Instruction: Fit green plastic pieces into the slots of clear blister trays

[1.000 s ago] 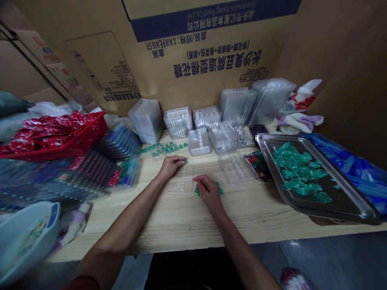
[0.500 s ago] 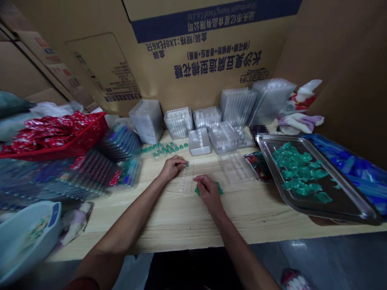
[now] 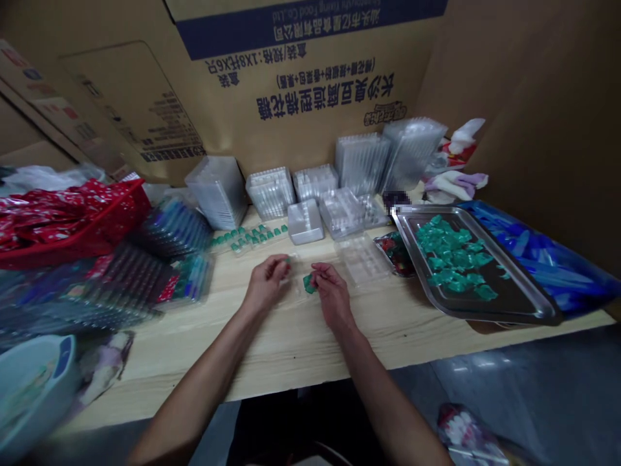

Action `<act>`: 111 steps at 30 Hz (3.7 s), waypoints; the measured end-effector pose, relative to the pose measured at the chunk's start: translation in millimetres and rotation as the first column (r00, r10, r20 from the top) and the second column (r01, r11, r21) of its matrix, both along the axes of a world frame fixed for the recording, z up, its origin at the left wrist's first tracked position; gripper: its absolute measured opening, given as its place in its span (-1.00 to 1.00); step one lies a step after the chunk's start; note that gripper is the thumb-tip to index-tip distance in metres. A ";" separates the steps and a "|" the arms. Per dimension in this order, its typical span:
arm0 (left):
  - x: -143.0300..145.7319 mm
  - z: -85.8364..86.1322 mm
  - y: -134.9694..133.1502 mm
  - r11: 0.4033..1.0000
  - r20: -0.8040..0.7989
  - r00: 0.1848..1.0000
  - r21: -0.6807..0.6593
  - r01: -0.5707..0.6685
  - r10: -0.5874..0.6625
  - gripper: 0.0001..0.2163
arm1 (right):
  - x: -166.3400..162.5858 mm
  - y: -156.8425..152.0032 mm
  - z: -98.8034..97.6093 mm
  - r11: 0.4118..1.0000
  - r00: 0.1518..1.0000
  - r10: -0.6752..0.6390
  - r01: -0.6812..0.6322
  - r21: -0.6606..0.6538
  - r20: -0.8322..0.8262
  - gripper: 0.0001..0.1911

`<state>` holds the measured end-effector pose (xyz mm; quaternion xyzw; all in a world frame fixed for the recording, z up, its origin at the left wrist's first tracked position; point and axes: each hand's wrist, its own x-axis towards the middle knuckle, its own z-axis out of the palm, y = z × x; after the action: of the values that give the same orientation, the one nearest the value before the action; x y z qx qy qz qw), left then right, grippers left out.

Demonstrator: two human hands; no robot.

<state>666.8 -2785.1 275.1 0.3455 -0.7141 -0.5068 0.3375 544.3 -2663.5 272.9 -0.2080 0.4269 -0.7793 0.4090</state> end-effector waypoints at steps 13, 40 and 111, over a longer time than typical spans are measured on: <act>-7.9 13.5 44.9 0.768 -0.337 0.941 0.608 0.201 0.020 -0.64 | 0.9 -1.0 -13.9 0.998 0.966 0.065 -0.059 0.033 -0.252 -0.79; 7.5 19.2 49.6 0.690 -0.378 0.917 0.698 0.191 0.129 -0.73 | 9.6 10.9 -11.0 0.998 0.979 -0.048 0.038 -0.058 -0.199 -0.82; 4.6 14.4 56.6 0.802 -0.280 0.956 0.589 0.095 0.092 -0.59 | -5.5 7.1 -13.1 0.993 0.848 0.102 -0.059 0.100 -0.520 -0.56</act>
<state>671.5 -2728.4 289.5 0.3539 -0.4603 -0.7513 0.3137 538.8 -2656.4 259.8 -0.4135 0.5438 -0.6576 0.3176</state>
